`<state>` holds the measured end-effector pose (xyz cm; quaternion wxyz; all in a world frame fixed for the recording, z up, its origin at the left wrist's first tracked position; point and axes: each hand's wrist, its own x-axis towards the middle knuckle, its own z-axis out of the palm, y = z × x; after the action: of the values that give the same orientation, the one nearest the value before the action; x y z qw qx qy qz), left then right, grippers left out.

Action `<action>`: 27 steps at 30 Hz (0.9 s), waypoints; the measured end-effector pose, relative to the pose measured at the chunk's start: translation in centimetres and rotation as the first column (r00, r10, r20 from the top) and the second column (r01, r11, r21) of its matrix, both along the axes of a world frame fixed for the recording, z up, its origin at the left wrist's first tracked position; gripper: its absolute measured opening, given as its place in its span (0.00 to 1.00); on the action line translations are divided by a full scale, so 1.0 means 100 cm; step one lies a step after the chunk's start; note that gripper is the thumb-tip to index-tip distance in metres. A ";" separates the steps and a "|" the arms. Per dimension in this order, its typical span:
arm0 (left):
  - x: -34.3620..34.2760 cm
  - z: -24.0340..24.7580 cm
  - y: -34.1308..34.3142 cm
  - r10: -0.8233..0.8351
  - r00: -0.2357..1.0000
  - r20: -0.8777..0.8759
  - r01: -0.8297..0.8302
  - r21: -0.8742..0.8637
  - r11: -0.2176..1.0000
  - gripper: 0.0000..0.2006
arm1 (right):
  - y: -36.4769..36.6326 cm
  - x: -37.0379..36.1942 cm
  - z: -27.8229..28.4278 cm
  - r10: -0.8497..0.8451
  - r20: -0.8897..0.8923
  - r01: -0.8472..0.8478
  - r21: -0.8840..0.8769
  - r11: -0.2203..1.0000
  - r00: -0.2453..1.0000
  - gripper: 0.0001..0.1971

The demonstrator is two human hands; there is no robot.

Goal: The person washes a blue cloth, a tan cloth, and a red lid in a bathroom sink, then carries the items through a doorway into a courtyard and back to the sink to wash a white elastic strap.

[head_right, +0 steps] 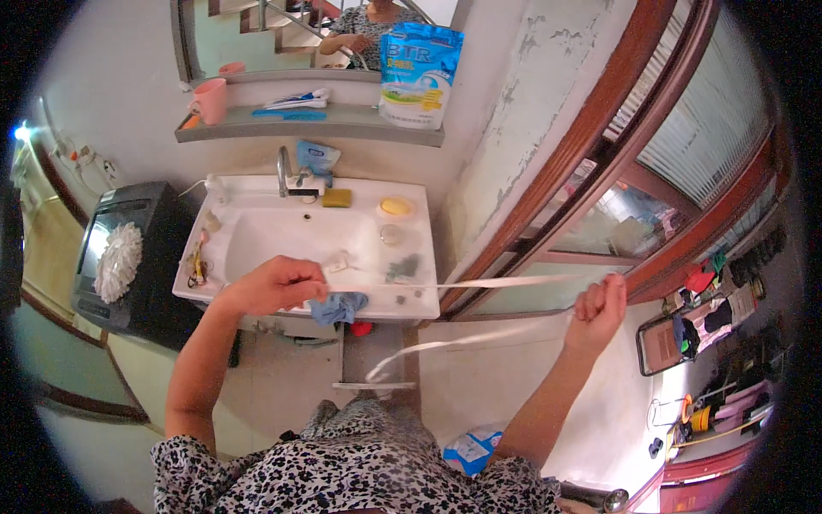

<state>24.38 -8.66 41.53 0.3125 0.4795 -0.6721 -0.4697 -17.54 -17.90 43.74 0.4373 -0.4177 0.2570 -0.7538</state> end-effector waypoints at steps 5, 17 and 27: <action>0.057 -0.024 0.030 0.115 0.993 0.005 -0.114 0.143 0.983 0.08 | -0.014 -0.048 -0.035 -0.298 0.074 0.287 0.128 0.949 0.952 0.08; 0.064 -0.037 0.063 0.100 0.988 -0.120 -0.056 0.324 0.945 0.13 | -0.028 -0.105 -0.149 -0.439 -0.897 0.894 -0.161 0.417 0.043 0.14; -0.035 -0.029 0.039 0.103 0.512 -0.853 0.194 0.231 0.953 0.13 | -0.001 -0.103 -0.190 -0.033 -0.993 0.501 0.030 0.865 0.116 0.30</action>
<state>20.87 -4.81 38.68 0.5143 0.2081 -0.3637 -0.7482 -27.82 -18.00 24.72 0.0900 -0.6564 0.6805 -0.3128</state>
